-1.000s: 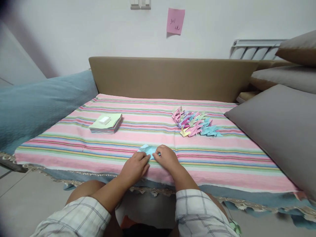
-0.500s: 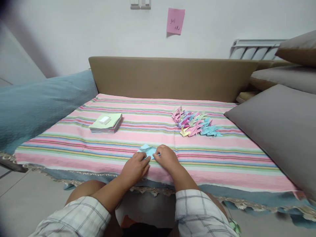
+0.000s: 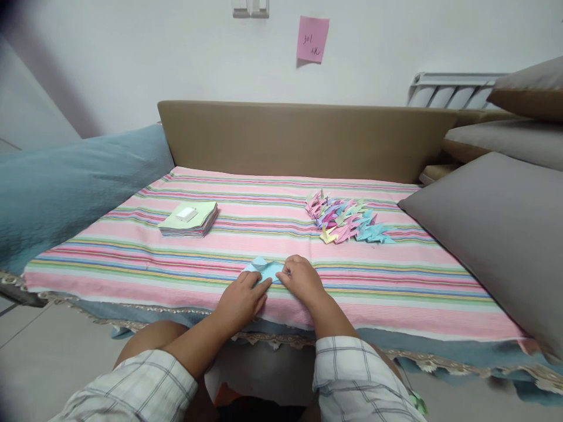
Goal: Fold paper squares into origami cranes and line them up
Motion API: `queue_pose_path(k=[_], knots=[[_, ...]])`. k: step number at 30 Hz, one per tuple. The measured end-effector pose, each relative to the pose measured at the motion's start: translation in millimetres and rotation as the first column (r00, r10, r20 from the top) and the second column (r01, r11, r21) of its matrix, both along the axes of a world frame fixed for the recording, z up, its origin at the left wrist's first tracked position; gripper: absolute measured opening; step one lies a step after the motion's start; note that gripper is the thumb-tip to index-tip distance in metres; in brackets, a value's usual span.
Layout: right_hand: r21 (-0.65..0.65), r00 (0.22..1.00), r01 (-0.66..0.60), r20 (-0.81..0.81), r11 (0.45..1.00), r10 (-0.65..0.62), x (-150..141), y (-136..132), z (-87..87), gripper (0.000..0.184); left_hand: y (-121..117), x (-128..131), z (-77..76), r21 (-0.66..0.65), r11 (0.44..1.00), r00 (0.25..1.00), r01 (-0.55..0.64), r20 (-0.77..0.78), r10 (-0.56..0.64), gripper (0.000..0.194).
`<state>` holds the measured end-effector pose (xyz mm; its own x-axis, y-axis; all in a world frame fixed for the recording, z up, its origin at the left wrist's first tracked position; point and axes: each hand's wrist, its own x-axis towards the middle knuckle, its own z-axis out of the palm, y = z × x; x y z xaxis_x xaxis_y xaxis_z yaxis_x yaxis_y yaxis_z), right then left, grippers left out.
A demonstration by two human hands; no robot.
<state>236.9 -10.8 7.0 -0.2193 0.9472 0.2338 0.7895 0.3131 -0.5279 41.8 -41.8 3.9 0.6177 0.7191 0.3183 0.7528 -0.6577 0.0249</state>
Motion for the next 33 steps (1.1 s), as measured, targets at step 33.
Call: queue_pose_path(k=[33], knots=[[-0.18,0.988,0.057,-0.13,0.982,-0.081,27.1,-1.9,0.0,0.036,-0.5,3.4,-0.6,0.024,1.0,1.0,-0.017,-0.017,0.017,0.043]])
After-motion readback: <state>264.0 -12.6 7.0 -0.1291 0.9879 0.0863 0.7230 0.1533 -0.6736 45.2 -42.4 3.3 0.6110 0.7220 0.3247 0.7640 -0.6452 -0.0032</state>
